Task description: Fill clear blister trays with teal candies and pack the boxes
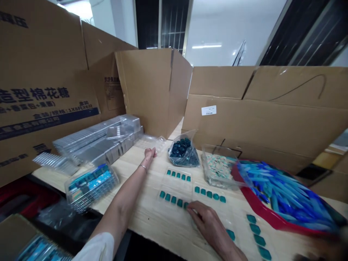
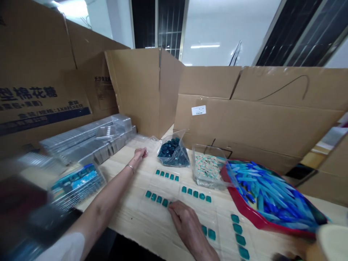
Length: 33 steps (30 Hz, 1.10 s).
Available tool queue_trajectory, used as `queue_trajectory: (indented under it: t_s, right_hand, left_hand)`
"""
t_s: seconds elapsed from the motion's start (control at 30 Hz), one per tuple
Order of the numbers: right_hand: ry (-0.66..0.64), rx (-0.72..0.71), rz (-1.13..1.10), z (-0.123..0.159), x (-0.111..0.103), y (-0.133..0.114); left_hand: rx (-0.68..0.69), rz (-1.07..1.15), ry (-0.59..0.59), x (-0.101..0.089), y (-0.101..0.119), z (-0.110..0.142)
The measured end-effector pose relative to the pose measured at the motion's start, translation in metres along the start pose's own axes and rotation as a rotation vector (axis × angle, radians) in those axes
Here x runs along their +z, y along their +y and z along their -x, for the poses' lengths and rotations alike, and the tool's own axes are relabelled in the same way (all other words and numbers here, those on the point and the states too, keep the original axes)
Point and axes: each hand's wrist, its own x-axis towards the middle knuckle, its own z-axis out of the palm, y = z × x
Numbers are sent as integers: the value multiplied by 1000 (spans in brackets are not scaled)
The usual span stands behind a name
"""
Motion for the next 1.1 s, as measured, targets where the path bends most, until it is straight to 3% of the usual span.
queue_trajectory:
  t_s: [0.13,0.23,0.3,0.4,0.47,0.57,0.63,0.7,0.77,0.87,0.93,0.97,1.1]
  right_hand:
    - [73,44,-61,12,-19,15]
    - [184,125,-128,4,-34,16]
    - [270,171,-214,-9,-35,11]
    - [369,194,-455,-29,-19,-3]
    - [364,206,-666,-38,-4,-10]
    - [325,178,-836,-34,1,-9]
    - [221,125,-784,-23,-16,2]
    - [-2,62,-624,-9,-42,11]
    - [-224,2,-425,1,-67,14]
    - [-367,-51,-200,0,-88,10]
    - [-362,-53,-112,-9,-96,13]
    - [-315,-42,-74,-15,-102,19]
    - [161,125,135,-42,-139,68]
  left_hand:
    - [9,24,-5,-28,1,16]
    - [40,63,-49,-54,11,57]
    - [72,141,-139,-62,17,96]
    - [45,234,-221,-53,15,156]
    - [-10,249,-258,-42,7,190]
    - [-132,205,-352,-36,-4,219]
    - [-213,174,-433,-39,-4,220]
    - [-271,203,-546,-42,3,211]
    - [-334,191,-741,-39,12,202]
    - [-395,-14,-1090,-20,19,199]
    - [-409,-116,-1214,-4,15,200]
    - [-416,-117,-1221,4,12,200]
    - [-419,21,-1054,32,-5,191]
